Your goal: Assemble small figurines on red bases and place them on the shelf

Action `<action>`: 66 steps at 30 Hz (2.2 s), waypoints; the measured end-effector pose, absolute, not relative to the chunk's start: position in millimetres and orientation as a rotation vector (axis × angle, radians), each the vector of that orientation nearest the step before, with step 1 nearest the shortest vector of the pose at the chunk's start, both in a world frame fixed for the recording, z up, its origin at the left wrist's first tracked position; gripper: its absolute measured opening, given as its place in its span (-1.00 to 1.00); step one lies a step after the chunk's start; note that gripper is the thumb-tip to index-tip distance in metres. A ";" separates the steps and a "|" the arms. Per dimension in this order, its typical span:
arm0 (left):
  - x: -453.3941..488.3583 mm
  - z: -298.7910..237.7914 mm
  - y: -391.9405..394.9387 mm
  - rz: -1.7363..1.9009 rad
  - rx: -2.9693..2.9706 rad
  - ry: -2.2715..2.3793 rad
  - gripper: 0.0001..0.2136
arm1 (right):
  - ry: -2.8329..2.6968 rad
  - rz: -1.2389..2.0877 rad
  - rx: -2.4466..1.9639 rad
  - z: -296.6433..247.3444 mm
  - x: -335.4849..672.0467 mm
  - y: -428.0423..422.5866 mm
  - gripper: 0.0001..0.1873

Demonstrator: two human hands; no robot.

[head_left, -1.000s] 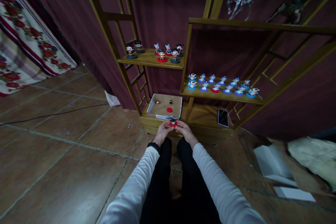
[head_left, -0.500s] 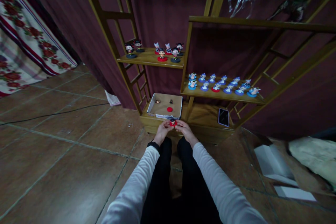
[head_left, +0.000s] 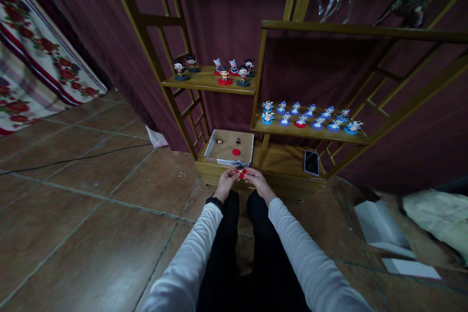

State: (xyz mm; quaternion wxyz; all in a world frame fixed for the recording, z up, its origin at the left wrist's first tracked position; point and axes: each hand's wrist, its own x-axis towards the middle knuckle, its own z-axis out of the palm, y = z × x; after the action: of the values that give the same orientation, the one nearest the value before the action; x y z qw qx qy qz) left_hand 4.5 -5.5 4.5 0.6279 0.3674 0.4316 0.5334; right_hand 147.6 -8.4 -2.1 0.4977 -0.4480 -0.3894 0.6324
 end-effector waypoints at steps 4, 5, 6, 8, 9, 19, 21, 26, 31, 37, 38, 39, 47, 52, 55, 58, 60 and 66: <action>5.0 3.3 -5.5 1.237 0.845 1.012 -0.64 | -0.944 1.530 -1.085 -2.2 147.7 -8.8 -0.53; 5.3 3.2 -5.5 1.238 0.847 1.014 -0.65 | -0.946 1.531 -1.084 -2.3 147.6 -8.8 -0.54; 5.6 3.2 -5.5 1.241 0.848 1.015 -0.65 | -0.947 1.531 -1.083 -2.4 147.4 -8.8 -0.55; 6.0 3.4 -5.4 1.249 0.850 1.017 -0.66 | -0.952 1.527 -1.088 -2.5 147.0 -8.7 -0.57; 6.2 3.6 -5.4 1.254 0.850 1.020 -0.66 | -0.954 1.522 -1.093 -2.4 146.8 -8.5 -0.57; 5.9 8.0 -8.0 1.241 0.873 1.004 -0.64 | -1.010 1.515 -1.094 -6.0 146.3 -5.8 -0.54; 5.9 8.0 -8.3 1.249 0.872 1.007 -0.65 | -1.014 1.516 -1.091 -7.4 146.1 -5.3 -0.54; 6.6 4.7 -6.7 1.253 0.903 1.032 -0.66 | -1.026 1.504 -1.100 -10.3 145.6 -4.7 -0.55; 6.4 1.3 -5.4 1.268 0.952 1.037 -0.69 | -1.047 1.489 -1.114 -10.7 144.3 -5.7 -0.60; 5.2 5.1 -7.0 1.210 1.000 1.008 -0.64 | -1.048 1.456 -1.128 -8.2 145.0 -6.2 -0.62; 4.9 5.8 -7.3 1.187 1.015 0.998 -0.61 | -1.046 1.450 -1.130 -8.1 145.2 -6.1 -0.61; 4.7 6.3 -7.5 1.166 1.031 0.989 -0.58 | -1.044 1.445 -1.131 -8.2 145.3 -5.9 -0.60; 4.3 -0.7 -6.4 1.100 1.106 0.921 -0.47 | -1.035 1.415 -1.106 -11.2 146.3 -5.2 -0.55; 6.0 -8.7 -4.3 1.119 1.228 0.980 -0.52 | -1.051 1.429 -1.081 -11.6 147.8 -6.1 -0.54; 6.7 -11.4 -4.3 1.135 1.401 1.112 -0.54 | -1.038 1.433 -1.075 -10.3 148.4 -7.2 -0.54; 6.5 -9.5 -6.3 1.110 1.617 1.239 -0.56 | -1.000 1.448 -1.076 -7.7 149.2 -8.4 -0.55; 5.6 -5.6 -8.6 1.060 1.773 1.297 -0.56 | -0.971 1.467 -1.068 -5.7 150.2 -9.0 -0.55; -1.8 11.1 -17.7 0.762 2.343 1.524 -0.52 | -0.926 1.492 -1.029 -4.5 155.3 -9.7 -0.55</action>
State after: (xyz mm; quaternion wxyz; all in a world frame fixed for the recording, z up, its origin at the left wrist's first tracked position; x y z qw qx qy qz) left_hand -1.8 -17.7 11.1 0.1219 0.8026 0.5222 0.2612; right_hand 155.3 -9.7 -4.5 0.5254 -0.4302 -0.3870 0.6238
